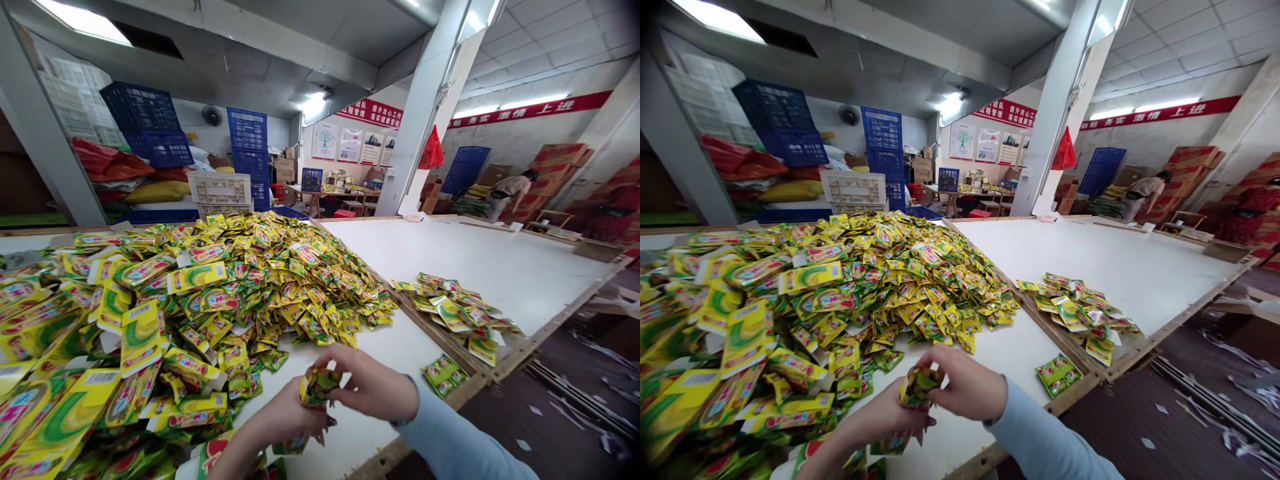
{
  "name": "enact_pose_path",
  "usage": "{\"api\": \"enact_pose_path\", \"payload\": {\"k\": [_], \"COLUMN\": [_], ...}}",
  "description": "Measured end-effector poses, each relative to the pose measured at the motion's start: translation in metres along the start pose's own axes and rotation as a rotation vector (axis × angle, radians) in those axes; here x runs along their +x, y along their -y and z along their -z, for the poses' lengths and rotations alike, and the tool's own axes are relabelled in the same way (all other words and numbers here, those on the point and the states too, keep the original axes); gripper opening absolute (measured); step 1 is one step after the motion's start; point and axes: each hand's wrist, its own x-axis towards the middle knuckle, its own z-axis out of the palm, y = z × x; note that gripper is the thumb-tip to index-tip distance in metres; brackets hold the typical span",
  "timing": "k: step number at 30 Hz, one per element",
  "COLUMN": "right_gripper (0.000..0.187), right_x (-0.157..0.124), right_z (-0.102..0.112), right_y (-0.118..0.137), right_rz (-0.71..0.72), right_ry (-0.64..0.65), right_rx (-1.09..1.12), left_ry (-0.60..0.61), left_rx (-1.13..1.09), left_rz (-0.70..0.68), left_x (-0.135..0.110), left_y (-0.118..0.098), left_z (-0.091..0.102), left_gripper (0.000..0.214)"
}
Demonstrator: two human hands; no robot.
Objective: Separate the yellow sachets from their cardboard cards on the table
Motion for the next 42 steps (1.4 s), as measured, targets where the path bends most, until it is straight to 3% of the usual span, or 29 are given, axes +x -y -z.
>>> {"api": "enact_pose_path", "payload": {"k": [4, 6, 9, 11, 13, 15, 17, 19, 22, 23, 25, 27, 28, 31, 35, 37, 39, 42], "right_gripper": [0.013, 0.015, 0.022, 0.026, 0.031, 0.028, 0.023, 0.023, 0.021, 0.02, 0.023, 0.027, 0.029, 0.029, 0.021, 0.024, 0.03, 0.025], "right_x": [-0.008, -0.012, -0.017, -0.021, -0.023, -0.026, -0.031, -0.041, -0.065, -0.074, -0.087, -0.089, -0.084, -0.05, 0.026, 0.063, 0.092, 0.108], "right_z": [-0.001, -0.006, -0.011, -0.015, -0.023, -0.029, -0.025, -0.003, 0.058, 0.081, 0.118, 0.134, 0.132, 0.086, -0.02, -0.063, -0.092, -0.108], "right_y": [-0.009, -0.013, -0.021, -0.027, -0.031, -0.033, -0.038, -0.052, -0.092, -0.106, -0.13, -0.142, -0.143, -0.126, -0.082, -0.063, -0.052, -0.053], "right_rz": [0.039, 0.1, 0.116, 0.042, -0.047, -0.056, -0.022, -0.026, -0.206, -0.319, -0.493, -0.551, -0.54, -0.456, -0.311, -0.27, -0.273, -0.278], "right_ry": [-0.039, -0.009, 0.158, 0.33, 0.37, 0.239, 0.05, -0.128, -0.474, -0.601, -0.734, -0.775, -0.766, -0.65, -0.393, -0.332, -0.31, -0.305], "right_rx": [0.03, 0.017, 0.195, 0.418, 0.561, 0.508, 0.349, 0.171, -0.238, -0.422, -0.616, -0.653, -0.634, -0.532, -0.333, -0.254, -0.186, -0.071], "left_ry": [0.093, 0.112, 0.137, 0.15, 0.176, 0.215, 0.193, 0.012, -0.452, -0.558, -0.692, -0.753, -0.779, -0.815, -0.813, -0.809, -0.808, -0.811], "left_rx": [-0.039, -0.046, -0.083, -0.14, -0.161, -0.081, 0.135, 0.516, 1.15, 1.253, 1.331, 1.339, 1.349, 1.363, 1.325, 1.276, 1.203, 1.033], "left_rz": [0.033, 0.043, 0.034, -0.005, -0.054, -0.083, -0.14, -0.22, -0.235, -0.212, -0.168, -0.147, -0.14, -0.13, -0.145, -0.169, -0.202, -0.259], "left_x": [-0.005, -0.006, -0.006, -0.006, -0.006, -0.006, -0.006, -0.005, -0.001, 0.001, 0.005, 0.009, 0.011, 0.015, 0.016, 0.015, 0.011, 0.001], "left_y": [-0.005, -0.005, -0.003, 0.0, 0.002, 0.004, 0.005, 0.004, 0.002, 0.001, 0.002, 0.004, 0.005, 0.007, 0.008, 0.007, 0.005, 0.002], "left_z": [0.0, -0.002, -0.005, -0.009, -0.012, -0.011, -0.002, 0.016, 0.053, 0.065, 0.082, 0.09, 0.092, 0.091, 0.091, 0.094, 0.097, 0.102], "left_gripper": [0.022, 0.025, 0.037, 0.045, 0.058, 0.081, 0.097, 0.087, 0.063, 0.059, 0.048, 0.039, 0.037, 0.035, 0.032, 0.029, 0.028, 0.025]}}
